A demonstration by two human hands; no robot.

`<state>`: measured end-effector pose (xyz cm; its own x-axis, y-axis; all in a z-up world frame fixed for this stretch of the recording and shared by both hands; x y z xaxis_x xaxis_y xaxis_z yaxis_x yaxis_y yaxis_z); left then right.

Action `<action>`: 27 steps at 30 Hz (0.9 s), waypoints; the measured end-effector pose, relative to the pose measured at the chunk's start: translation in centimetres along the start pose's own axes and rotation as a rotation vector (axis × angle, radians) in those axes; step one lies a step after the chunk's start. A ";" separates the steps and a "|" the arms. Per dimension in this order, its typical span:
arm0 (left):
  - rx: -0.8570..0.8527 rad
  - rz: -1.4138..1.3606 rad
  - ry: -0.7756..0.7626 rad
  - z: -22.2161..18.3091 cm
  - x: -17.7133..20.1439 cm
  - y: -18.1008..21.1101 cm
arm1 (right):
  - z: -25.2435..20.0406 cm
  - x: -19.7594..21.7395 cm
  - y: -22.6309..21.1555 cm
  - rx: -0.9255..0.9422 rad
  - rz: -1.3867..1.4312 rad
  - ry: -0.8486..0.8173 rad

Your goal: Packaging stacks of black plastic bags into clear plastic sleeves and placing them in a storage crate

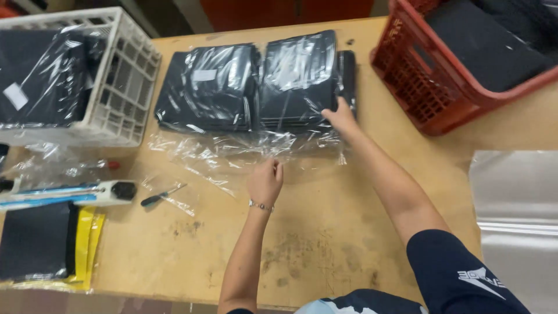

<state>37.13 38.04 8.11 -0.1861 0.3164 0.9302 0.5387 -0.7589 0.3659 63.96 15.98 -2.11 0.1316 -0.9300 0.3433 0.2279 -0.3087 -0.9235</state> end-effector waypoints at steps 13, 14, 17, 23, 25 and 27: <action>-0.507 -0.118 -0.368 -18.0 -8.0 16.3 | -27.9 33.5 4.4 0.170 -0.406 0.293; -0.509 -0.119 -0.370 -19.2 -9.2 18.6 | -28.1 37.2 6.5 0.168 -0.409 0.294; -0.606 -0.069 -0.383 -23.9 -13.0 26.1 | -28.7 47.7 11.4 0.138 -0.798 0.301; -0.778 -0.259 -0.300 -28.8 -22.2 40.6 | -24.3 58.2 18.4 0.012 -1.158 0.196; -0.810 -0.129 -0.297 -28.9 -27.2 43.7 | -22.5 59.0 20.6 0.022 -1.148 0.095; -0.782 -0.039 -0.251 -28.5 -28.1 46.4 | -21.9 59.5 20.2 0.048 -1.151 0.053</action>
<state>43.90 -22.27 -0.26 0.0463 0.3987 0.9159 -0.2096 -0.8926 0.3991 55.25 -49.96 -4.08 -0.2184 -0.1097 0.9697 0.2232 -0.9729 -0.0598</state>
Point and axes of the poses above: each hand's wrist, its own z-axis towards the middle knuckle, its own x-axis out of the back of the hand, y = z × x, the point moved 9 cm from there along z, towards the middle knuckle, and after that the axes turned 15 degrees about x, right-handed, at the moved point
